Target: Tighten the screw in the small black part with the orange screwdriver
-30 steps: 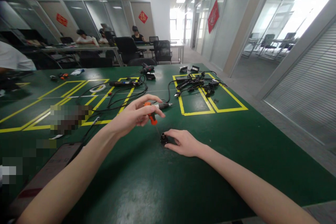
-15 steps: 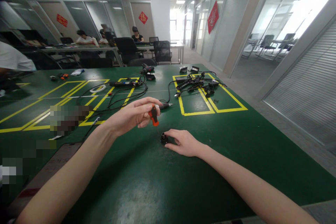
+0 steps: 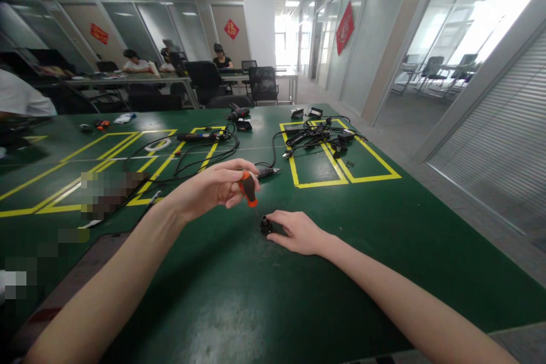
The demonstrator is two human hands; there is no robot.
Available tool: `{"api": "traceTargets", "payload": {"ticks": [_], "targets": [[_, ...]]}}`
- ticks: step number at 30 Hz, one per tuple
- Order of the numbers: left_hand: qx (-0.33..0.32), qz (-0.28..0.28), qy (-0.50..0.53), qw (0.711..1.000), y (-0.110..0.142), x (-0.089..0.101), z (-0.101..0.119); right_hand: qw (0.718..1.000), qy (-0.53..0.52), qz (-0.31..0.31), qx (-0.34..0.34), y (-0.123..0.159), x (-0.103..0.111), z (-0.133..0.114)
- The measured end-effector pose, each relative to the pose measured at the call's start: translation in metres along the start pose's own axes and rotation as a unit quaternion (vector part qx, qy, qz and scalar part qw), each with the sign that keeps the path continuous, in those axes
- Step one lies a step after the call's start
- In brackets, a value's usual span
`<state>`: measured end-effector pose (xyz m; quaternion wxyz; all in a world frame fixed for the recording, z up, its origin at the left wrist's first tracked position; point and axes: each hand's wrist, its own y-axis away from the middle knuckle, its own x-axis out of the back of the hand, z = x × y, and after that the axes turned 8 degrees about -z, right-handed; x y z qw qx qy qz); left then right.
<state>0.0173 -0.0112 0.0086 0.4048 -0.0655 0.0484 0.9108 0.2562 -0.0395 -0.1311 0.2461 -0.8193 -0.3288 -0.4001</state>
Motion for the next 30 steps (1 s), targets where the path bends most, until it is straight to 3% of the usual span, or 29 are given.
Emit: {"api": "traceTargets", "payload": {"ticks": [4, 10, 18, 30], "targets": [[-0.003, 0.017, -0.018, 1.000, 0.0016, -0.0015, 0.0009, 1.000, 0.016, -0.002, 0.005, 0.0003, 0.0006, -0.0011], [-0.001, -0.025, -0.006, 1.000, 0.0010, 0.0006, 0.0030, 1.000, 0.026, -0.004, 0.008, -0.0007, -0.0006, -0.0004], [-0.013, 0.040, -0.020, 0.999, 0.0025, 0.0008, 0.0041, 0.998, 0.058, -0.010, 0.025, -0.0026, -0.0030, 0.0022], [-0.035, 0.018, -0.034, 0.999, 0.0023, 0.0032, 0.0018, 0.996, 0.082, -0.016, 0.012, -0.0026, -0.0035, -0.0010]]}}
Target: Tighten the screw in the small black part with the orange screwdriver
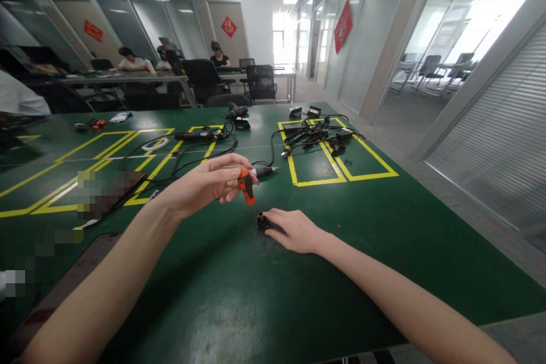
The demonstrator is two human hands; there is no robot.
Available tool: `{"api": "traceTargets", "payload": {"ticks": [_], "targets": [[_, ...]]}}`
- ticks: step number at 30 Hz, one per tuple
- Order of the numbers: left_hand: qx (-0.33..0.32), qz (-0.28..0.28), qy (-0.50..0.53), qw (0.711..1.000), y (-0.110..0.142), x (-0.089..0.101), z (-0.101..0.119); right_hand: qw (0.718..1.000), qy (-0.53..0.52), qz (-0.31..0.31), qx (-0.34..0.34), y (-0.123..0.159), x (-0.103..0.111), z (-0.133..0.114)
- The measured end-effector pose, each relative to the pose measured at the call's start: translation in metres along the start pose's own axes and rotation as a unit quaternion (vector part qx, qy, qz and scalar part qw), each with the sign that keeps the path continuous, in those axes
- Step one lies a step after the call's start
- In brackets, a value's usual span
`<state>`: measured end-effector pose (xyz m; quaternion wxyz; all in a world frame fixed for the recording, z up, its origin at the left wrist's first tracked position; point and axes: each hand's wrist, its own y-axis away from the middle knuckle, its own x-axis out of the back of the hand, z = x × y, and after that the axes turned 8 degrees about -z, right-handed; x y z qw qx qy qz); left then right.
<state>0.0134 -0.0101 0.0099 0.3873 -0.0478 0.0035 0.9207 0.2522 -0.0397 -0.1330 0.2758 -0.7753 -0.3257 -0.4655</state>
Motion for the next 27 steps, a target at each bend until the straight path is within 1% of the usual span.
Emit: {"api": "traceTargets", "payload": {"ticks": [4, 7, 11, 13, 19, 24, 27], "targets": [[-0.014, 0.009, -0.040, 0.999, 0.0022, -0.0016, -0.0001, 1.000, 0.005, 0.001, 0.001, -0.0002, -0.0003, 0.0000], [-0.013, 0.001, -0.049, 0.999, 0.0017, -0.0016, 0.0012, 1.000, 0.006, -0.002, 0.002, -0.0001, -0.0007, 0.0010], [-0.007, -0.023, -0.019, 1.000, 0.0003, -0.0002, 0.0030, 1.000, 0.002, -0.004, 0.004, 0.0001, -0.0002, 0.0018], [-0.003, -0.025, -0.004, 1.000, 0.0003, 0.0001, 0.0030, 1.000, 0.001, -0.004, 0.003, 0.0001, 0.0005, 0.0015], [-0.016, 0.012, -0.039, 0.999, 0.0024, -0.0014, 0.0012, 1.000, -0.005, -0.024, 0.002, 0.0002, 0.0042, 0.0002], [-0.012, 0.018, -0.052, 0.998, 0.0013, -0.0008, 0.0008, 0.999, -0.017, -0.028, 0.015, 0.0018, 0.0060, 0.0009], [-0.015, 0.016, -0.024, 0.999, -0.0001, 0.0000, 0.0010, 0.999, -0.020, -0.020, 0.023, 0.0025, 0.0040, 0.0024]]}}
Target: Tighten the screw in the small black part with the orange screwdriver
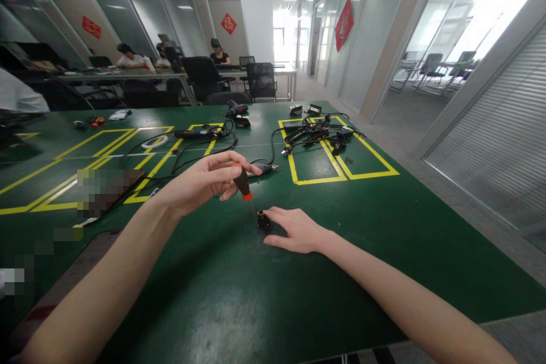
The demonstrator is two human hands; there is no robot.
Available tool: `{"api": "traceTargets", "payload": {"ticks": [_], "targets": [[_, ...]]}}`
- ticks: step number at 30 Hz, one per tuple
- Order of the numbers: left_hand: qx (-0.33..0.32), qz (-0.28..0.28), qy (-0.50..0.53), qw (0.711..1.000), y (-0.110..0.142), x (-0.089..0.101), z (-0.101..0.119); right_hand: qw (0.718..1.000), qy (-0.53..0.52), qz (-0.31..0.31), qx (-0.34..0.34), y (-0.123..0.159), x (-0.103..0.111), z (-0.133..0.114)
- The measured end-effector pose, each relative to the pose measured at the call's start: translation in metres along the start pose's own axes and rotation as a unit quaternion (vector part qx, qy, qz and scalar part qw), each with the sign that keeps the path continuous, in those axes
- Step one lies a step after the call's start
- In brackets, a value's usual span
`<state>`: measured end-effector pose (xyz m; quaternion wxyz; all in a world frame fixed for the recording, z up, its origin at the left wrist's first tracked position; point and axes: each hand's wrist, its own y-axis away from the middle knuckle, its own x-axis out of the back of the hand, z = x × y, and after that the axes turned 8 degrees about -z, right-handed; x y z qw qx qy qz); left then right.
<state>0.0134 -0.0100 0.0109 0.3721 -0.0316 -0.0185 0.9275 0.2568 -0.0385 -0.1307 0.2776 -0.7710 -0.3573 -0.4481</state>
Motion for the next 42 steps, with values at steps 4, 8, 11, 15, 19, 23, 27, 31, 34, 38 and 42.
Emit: {"api": "traceTargets", "payload": {"ticks": [4, 8, 11, 15, 19, 23, 27, 31, 34, 38, 42], "targets": [[0.009, -0.023, 0.041, 0.999, -0.0021, 0.0015, -0.0005, 1.000, 0.012, 0.015, 0.002, -0.0005, -0.0039, 0.0022], [0.009, -0.019, 0.044, 0.999, -0.0022, 0.0013, 0.0000, 1.000, 0.020, 0.012, -0.006, -0.0012, -0.0050, 0.0022], [0.009, 0.002, 0.034, 0.999, -0.0004, -0.0003, 0.0011, 1.000, 0.023, 0.012, -0.007, -0.0013, -0.0044, 0.0012], [0.007, 0.023, 0.002, 1.000, 0.0008, -0.0004, 0.0005, 1.000, 0.020, 0.014, -0.006, -0.0014, -0.0029, -0.0006], [0.006, 0.017, 0.006, 1.000, -0.0012, 0.0017, -0.0009, 1.000, 0.020, 0.010, -0.010, -0.0020, -0.0009, -0.0030], [-0.001, -0.018, 0.032, 0.999, -0.0024, 0.0031, -0.0006, 1.000, 0.018, 0.005, -0.019, -0.0026, 0.0001, -0.0042], [0.009, -0.014, 0.020, 1.000, -0.0014, 0.0031, -0.0012, 1.000, 0.019, -0.001, -0.022, -0.0029, -0.0003, -0.0039], [-0.005, 0.019, -0.011, 1.000, -0.0002, 0.0013, -0.0023, 0.999, 0.023, -0.002, -0.025, -0.0033, -0.0008, -0.0038], [0.001, 0.028, -0.022, 0.999, 0.0000, 0.0003, -0.0016, 0.999, 0.026, -0.002, -0.023, -0.0033, -0.0007, -0.0041], [0.004, 0.015, -0.007, 1.000, -0.0011, 0.0013, 0.0004, 0.999, 0.025, 0.002, -0.022, -0.0032, -0.0003, -0.0047], [0.005, -0.030, 0.035, 0.999, -0.0017, 0.0031, 0.0014, 1.000, 0.024, 0.003, -0.020, -0.0033, -0.0005, -0.0046]]}}
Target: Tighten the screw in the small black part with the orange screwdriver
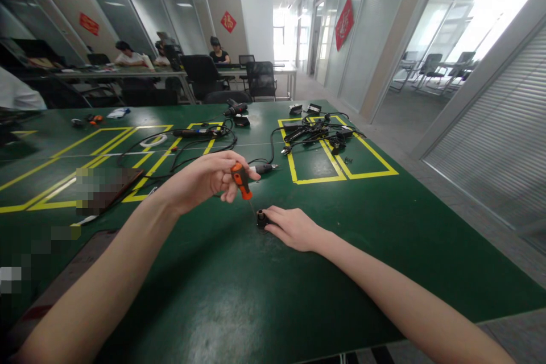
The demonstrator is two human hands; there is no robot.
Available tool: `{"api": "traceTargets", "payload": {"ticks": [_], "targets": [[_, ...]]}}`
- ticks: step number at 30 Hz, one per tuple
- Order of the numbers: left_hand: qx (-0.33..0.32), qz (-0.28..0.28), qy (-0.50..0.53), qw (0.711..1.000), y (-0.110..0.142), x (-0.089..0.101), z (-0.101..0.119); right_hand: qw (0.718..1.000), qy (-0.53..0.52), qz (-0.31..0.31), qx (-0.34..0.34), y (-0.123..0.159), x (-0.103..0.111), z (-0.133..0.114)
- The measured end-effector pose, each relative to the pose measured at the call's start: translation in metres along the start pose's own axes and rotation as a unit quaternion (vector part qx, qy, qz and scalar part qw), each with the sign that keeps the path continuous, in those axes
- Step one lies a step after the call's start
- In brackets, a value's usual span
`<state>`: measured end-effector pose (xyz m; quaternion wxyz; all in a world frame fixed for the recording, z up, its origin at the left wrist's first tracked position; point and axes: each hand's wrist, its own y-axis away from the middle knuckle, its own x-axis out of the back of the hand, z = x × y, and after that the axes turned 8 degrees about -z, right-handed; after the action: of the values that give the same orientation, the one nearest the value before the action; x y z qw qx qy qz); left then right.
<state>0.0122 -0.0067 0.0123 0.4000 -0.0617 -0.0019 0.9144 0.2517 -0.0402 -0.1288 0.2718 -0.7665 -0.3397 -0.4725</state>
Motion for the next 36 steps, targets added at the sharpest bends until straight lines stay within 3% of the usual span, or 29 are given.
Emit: {"api": "traceTargets", "payload": {"ticks": [8, 15, 23, 29, 36], "targets": [[-0.012, 0.037, -0.059, 0.998, 0.0029, -0.0049, -0.0024, 1.000, 0.002, 0.008, 0.001, -0.0001, -0.0013, 0.0019], [0.006, 0.012, -0.002, 1.000, 0.0004, -0.0021, 0.0004, 1.000, 0.024, -0.001, -0.016, -0.0012, -0.0010, -0.0006], [0.008, 0.056, -0.027, 0.998, 0.0029, -0.0041, 0.0003, 1.000, 0.021, 0.003, -0.012, -0.0008, -0.0022, 0.0009], [0.005, 0.029, 0.004, 1.000, 0.0016, -0.0036, -0.0008, 1.000, 0.028, 0.003, -0.011, -0.0010, -0.0028, 0.0013], [-0.009, 0.037, -0.026, 0.999, 0.0033, -0.0054, -0.0014, 0.999, 0.033, 0.000, -0.013, -0.0012, -0.0019, 0.0006]]}}
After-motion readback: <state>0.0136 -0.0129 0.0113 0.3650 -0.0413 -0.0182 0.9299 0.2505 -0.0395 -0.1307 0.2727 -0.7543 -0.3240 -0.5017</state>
